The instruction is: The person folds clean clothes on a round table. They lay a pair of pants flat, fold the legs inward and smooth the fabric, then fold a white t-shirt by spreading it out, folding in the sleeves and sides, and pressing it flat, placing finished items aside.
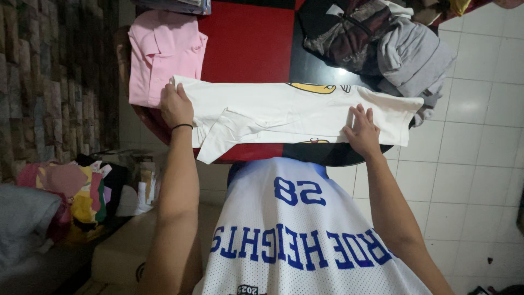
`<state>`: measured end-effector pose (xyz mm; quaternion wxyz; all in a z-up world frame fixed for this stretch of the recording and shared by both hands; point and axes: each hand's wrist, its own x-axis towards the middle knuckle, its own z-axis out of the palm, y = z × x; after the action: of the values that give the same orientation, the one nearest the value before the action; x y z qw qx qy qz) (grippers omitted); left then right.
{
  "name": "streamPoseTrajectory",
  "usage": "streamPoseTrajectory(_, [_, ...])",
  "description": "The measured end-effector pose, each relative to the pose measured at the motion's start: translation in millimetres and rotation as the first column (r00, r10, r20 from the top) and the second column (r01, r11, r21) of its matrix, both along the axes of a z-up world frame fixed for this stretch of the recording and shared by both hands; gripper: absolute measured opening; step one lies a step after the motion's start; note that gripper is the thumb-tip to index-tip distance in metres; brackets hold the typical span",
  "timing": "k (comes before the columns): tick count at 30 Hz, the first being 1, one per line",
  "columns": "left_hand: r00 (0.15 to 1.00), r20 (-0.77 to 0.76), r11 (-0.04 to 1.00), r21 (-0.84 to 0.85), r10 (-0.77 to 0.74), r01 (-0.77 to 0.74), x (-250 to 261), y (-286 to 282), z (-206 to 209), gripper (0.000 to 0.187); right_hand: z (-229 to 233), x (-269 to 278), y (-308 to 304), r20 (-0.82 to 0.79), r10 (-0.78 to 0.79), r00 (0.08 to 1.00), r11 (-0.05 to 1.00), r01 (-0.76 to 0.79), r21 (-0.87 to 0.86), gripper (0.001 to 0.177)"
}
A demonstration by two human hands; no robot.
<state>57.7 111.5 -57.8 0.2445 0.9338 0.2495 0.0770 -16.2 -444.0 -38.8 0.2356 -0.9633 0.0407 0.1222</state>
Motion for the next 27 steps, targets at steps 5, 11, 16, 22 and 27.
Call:
streamPoseTrajectory(5, [0.998, 0.062, 0.998, 0.055, -0.026, 0.023, -15, -5, 9, 0.032, -8, -3, -2, -0.019, -0.007, 1.0, 1.0, 0.006, -0.03, 0.065])
streamPoseTrajectory(11, [0.997, 0.068, 0.997, -0.056, -0.044, 0.047, -37, -31, 33, 0.044, -18, -12, 15, 0.089, 0.046, 0.995, 0.996, -0.039, -0.076, 0.062])
streamPoseTrajectory(16, [0.871, -0.067, 0.868, 0.076, -0.487, 0.491, -74, -55, 58, 0.055, -16, -25, 45, 0.123, 0.033, 0.992, 0.998, -0.026, -0.056, 0.058])
streamPoseTrajectory(22, [0.898, -0.203, 0.894, 0.145, -0.391, 0.423, -99, -68, 59, 0.08, -3, -25, 51, 0.146, 0.049, 0.988, 0.997, -0.041, -0.058, 0.056])
streamPoseTrajectory(27, [0.906, -0.173, 0.903, 0.131, -0.386, 0.409, -108, -68, 42, 0.085, 6, -23, 56, 0.248, 0.284, 0.926, 0.958, -0.266, -0.106, 0.054])
